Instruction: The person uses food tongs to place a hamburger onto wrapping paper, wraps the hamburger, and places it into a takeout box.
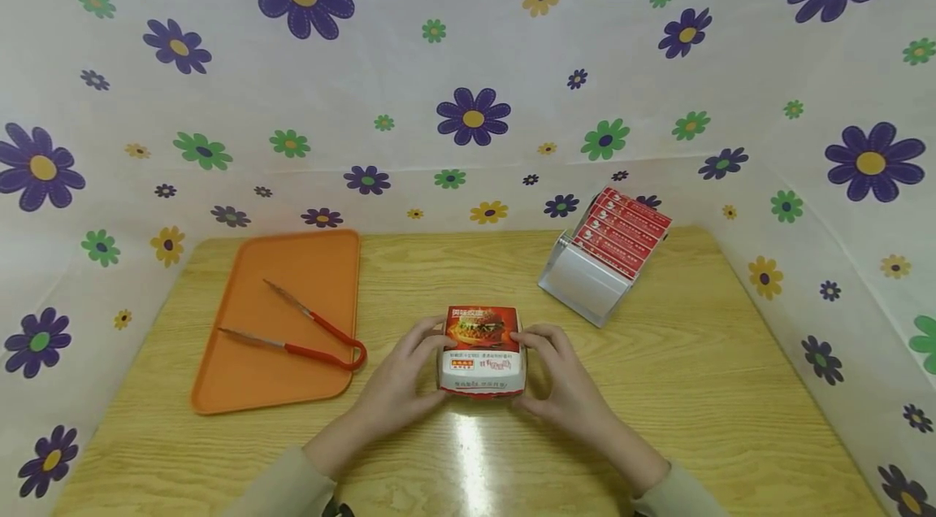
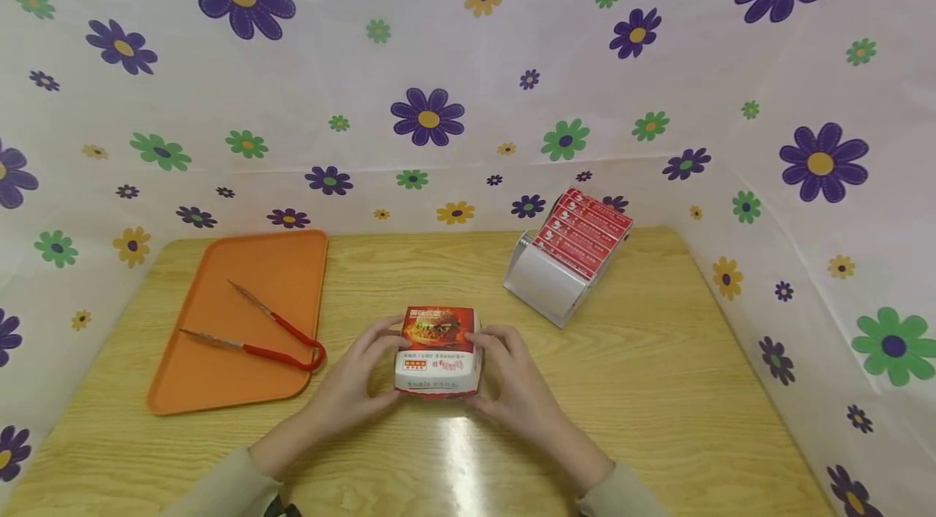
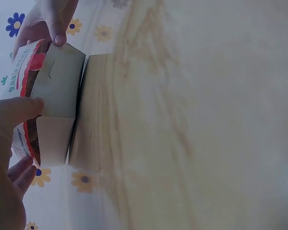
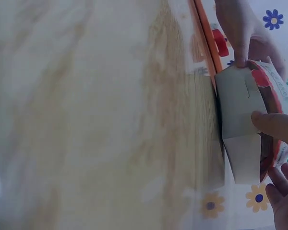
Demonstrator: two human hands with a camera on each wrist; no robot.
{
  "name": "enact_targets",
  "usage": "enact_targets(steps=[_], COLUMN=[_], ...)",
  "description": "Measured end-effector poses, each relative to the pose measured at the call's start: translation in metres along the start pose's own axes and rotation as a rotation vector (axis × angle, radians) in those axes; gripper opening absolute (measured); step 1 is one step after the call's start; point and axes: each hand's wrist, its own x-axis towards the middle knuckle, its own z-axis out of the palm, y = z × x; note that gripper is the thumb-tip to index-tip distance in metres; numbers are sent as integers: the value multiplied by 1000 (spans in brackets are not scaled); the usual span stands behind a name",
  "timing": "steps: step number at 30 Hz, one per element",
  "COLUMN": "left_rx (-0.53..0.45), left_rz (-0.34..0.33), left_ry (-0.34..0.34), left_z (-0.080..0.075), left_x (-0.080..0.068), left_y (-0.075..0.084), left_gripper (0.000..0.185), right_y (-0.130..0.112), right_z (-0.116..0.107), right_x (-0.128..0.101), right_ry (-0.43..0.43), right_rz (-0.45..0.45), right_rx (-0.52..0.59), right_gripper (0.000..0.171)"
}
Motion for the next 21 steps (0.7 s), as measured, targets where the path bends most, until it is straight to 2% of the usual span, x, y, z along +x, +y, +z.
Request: enact_targets(steps=[6,9,16,21], left_rx=[84,95,42,-16], left_rz=[43,48,-3,-5], left_ry=[-50,-65,-80,-99], left_z=[2,3,3,1], left_x=[0,0,5,9], left_y=[-3,-4,0,2], left_gripper=[81,84,78,75], right_y=[1,1,7,10], right_z=[1,1,3,2], right_x=[2,3,3,6], right_ry=[18,12,-21,-11], right_rz=[-35,-48,-87,-119], right_rx=[-55,-80,-105,-106], right_gripper=[85,85,91,86])
